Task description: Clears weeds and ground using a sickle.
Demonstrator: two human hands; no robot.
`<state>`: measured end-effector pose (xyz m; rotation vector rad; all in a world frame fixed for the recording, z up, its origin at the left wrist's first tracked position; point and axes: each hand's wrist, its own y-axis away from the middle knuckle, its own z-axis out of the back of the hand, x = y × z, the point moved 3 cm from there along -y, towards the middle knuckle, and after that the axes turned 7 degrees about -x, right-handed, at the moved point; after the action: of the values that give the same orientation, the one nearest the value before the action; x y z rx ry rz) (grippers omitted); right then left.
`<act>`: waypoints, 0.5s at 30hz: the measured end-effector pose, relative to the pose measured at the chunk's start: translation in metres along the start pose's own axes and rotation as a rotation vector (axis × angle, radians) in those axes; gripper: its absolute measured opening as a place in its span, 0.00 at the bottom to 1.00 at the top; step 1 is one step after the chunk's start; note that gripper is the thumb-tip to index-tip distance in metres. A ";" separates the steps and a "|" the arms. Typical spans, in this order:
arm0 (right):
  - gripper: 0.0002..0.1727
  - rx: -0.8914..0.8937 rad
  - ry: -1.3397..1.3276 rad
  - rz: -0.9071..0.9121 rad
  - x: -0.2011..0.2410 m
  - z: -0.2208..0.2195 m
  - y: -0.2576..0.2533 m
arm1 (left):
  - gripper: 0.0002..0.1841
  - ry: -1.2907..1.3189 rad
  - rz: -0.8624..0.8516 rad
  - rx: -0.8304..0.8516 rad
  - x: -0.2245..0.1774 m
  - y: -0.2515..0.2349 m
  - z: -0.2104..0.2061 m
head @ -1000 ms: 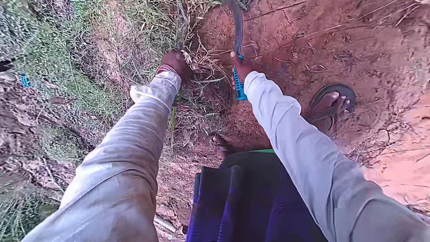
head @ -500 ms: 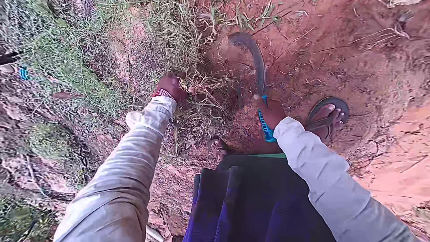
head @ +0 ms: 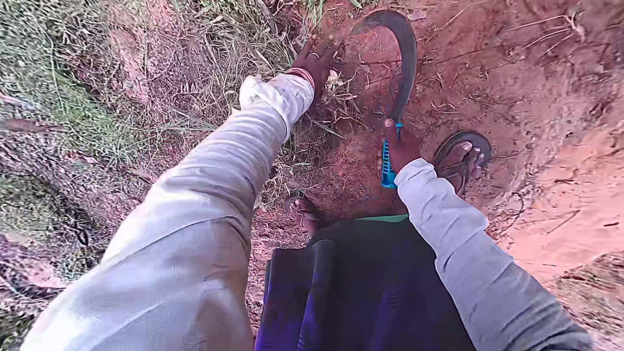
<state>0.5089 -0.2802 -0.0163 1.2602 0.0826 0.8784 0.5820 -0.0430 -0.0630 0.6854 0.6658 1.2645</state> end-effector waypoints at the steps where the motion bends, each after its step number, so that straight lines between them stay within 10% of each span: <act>1: 0.31 -0.006 -0.005 -0.008 0.001 0.006 -0.006 | 0.31 -0.024 0.034 0.073 -0.002 -0.013 -0.007; 7: 0.28 0.085 -0.003 0.054 -0.025 0.022 0.005 | 0.24 0.078 0.390 0.281 0.033 0.010 -0.029; 15: 0.37 0.411 0.109 -0.040 0.009 -0.039 -0.032 | 0.28 -0.014 0.243 0.282 0.047 0.044 -0.031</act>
<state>0.5124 -0.2450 -0.0529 1.5845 0.3900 0.9236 0.5394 0.0138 -0.0514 1.0308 0.7743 1.3996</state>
